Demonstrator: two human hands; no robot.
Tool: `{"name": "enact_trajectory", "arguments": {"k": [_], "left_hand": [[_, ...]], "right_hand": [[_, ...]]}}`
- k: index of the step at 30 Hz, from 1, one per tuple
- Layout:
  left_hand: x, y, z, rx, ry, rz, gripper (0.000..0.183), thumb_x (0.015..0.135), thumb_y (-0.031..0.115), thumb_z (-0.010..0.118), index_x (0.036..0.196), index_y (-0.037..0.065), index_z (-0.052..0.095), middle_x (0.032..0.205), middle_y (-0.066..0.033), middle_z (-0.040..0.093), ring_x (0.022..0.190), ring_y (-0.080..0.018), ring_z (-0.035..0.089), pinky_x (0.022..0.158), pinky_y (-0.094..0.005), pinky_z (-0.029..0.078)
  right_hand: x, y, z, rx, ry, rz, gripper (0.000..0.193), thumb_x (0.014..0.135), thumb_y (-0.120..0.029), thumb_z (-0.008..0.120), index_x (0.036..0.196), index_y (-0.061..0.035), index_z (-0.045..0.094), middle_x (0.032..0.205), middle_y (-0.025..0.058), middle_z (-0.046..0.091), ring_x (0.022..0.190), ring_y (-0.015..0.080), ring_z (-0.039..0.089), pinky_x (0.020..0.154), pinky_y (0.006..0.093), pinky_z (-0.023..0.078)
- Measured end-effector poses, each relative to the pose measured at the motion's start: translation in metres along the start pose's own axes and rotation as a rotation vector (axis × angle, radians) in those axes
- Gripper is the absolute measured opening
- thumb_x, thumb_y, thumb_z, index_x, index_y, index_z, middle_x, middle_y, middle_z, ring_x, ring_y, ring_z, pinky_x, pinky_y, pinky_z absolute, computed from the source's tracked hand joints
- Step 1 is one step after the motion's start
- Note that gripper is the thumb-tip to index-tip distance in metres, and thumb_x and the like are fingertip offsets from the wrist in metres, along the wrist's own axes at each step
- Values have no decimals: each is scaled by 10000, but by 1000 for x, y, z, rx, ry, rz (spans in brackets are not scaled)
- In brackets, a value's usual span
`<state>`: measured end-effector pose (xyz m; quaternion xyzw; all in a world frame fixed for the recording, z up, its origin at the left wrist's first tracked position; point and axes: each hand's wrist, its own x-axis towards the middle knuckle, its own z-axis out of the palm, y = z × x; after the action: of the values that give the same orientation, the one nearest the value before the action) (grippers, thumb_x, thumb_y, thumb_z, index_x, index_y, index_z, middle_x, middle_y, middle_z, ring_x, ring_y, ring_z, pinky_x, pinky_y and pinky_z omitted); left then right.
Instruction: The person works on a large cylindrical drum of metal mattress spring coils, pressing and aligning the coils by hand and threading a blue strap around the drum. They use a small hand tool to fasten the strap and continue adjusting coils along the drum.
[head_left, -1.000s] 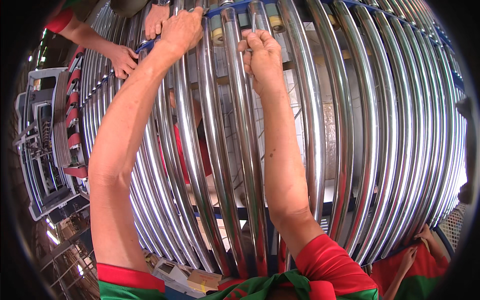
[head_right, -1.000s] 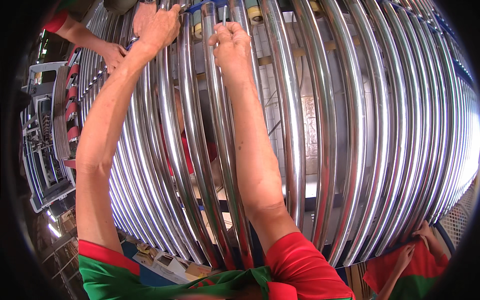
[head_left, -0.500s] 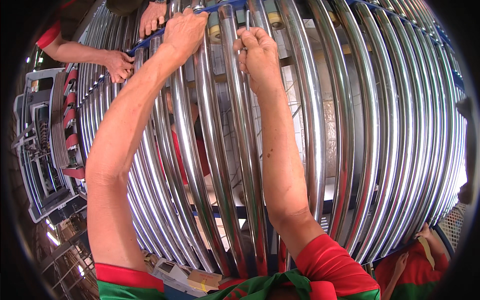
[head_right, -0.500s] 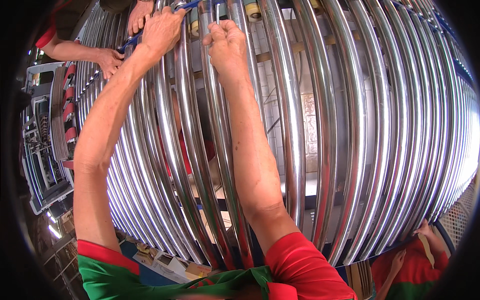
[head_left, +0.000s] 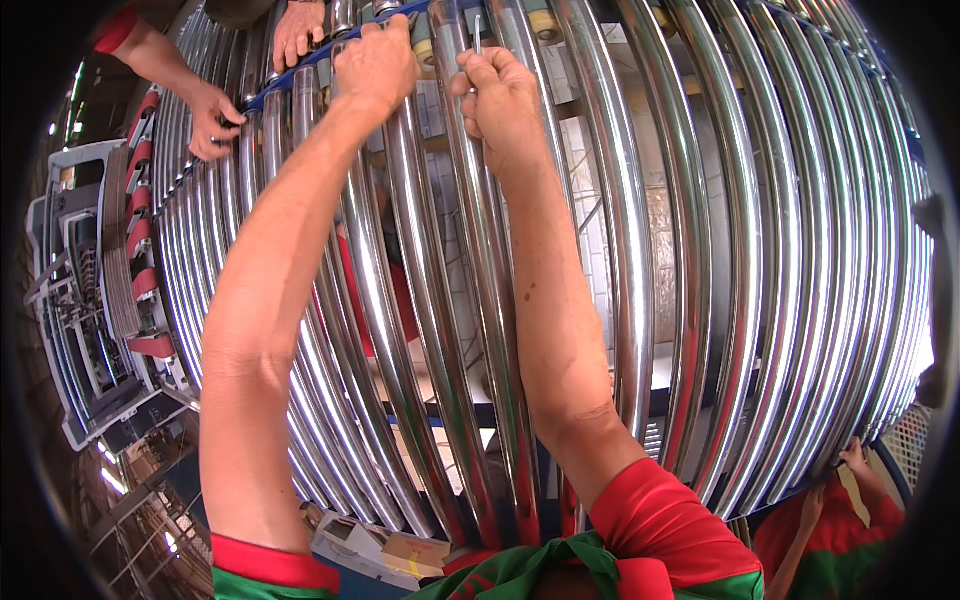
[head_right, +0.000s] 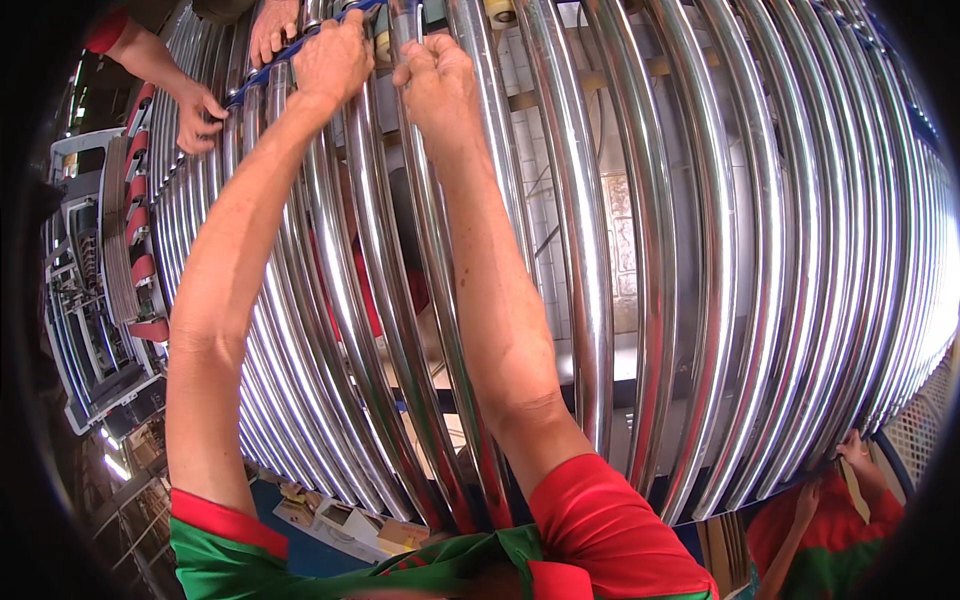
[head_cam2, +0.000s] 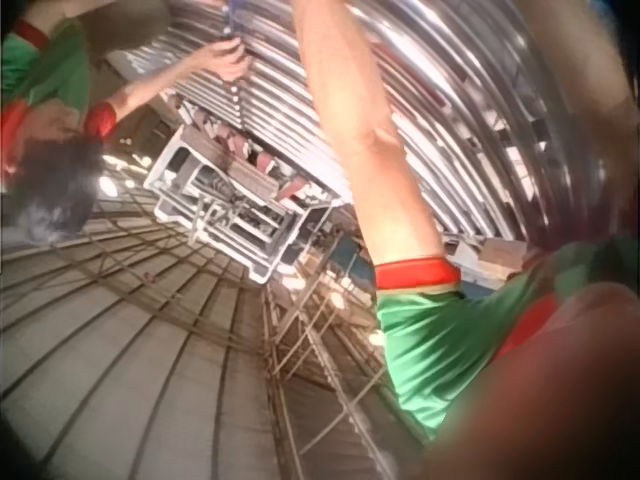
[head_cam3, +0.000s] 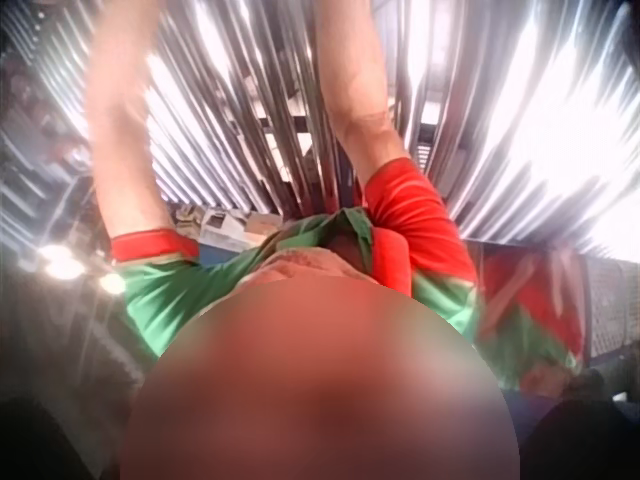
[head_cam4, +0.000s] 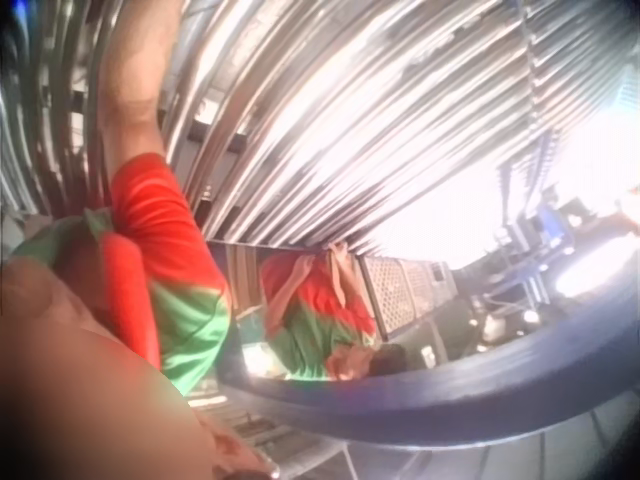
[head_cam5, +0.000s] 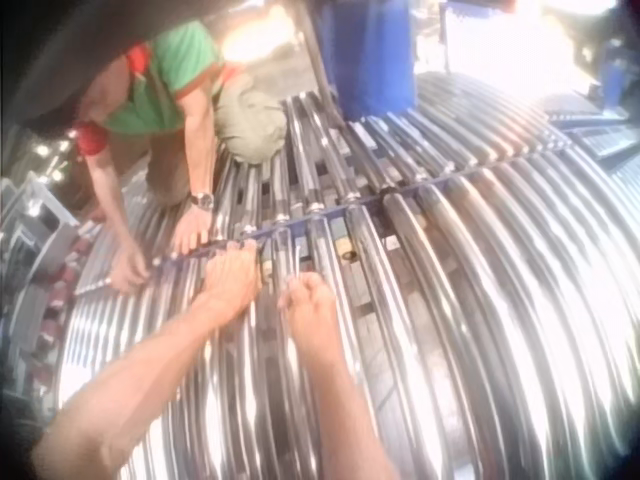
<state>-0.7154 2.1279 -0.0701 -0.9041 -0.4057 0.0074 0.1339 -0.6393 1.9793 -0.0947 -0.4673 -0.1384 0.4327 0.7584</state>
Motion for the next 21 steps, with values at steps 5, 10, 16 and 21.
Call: {"name": "enact_trajectory", "arguments": {"k": [5, 10, 16, 21], "left_hand": [[25, -13, -7, -377, -27, -170, 309, 853, 213, 649, 988, -51, 734, 1045, -329, 715, 1037, -452, 709, 892, -504, 576], [53, -39, 2, -356, -153, 0, 337, 851, 190, 613, 1021, -76, 730, 1009, -331, 717, 972, -430, 733, 860, -504, 573], [77, -70, -12, -385, -401, 153, 273, 902, 220, 623, 1037, 10, 733, 901, -210, 733, 766, -275, 720, 648, -424, 569], [97, -63, -40, -303, -673, 104, 275, 893, 225, 629, 1095, 71, 736, 923, -177, 747, 778, -287, 730, 641, -430, 578]], "right_hand": [[-3, 5, 7, -8, 46, 52, 161, 1077, -164, 521, 1115, -38, 613, 797, 17, 625, 536, 27, 428, 422, 204, 318], [0, 12, 12, -102, 52, 35, 166, 1086, -165, 513, 1124, -39, 614, 777, -2, 621, 534, 27, 424, 425, 204, 320], [4, 26, 12, -260, 50, -116, 175, 1087, -162, 504, 1087, -38, 629, 764, -9, 618, 555, 39, 433, 470, 215, 334], [6, 26, 12, -298, 104, -111, 189, 1087, -158, 500, 1045, -40, 642, 756, -14, 618, 581, 43, 452, 524, 213, 368]]}}
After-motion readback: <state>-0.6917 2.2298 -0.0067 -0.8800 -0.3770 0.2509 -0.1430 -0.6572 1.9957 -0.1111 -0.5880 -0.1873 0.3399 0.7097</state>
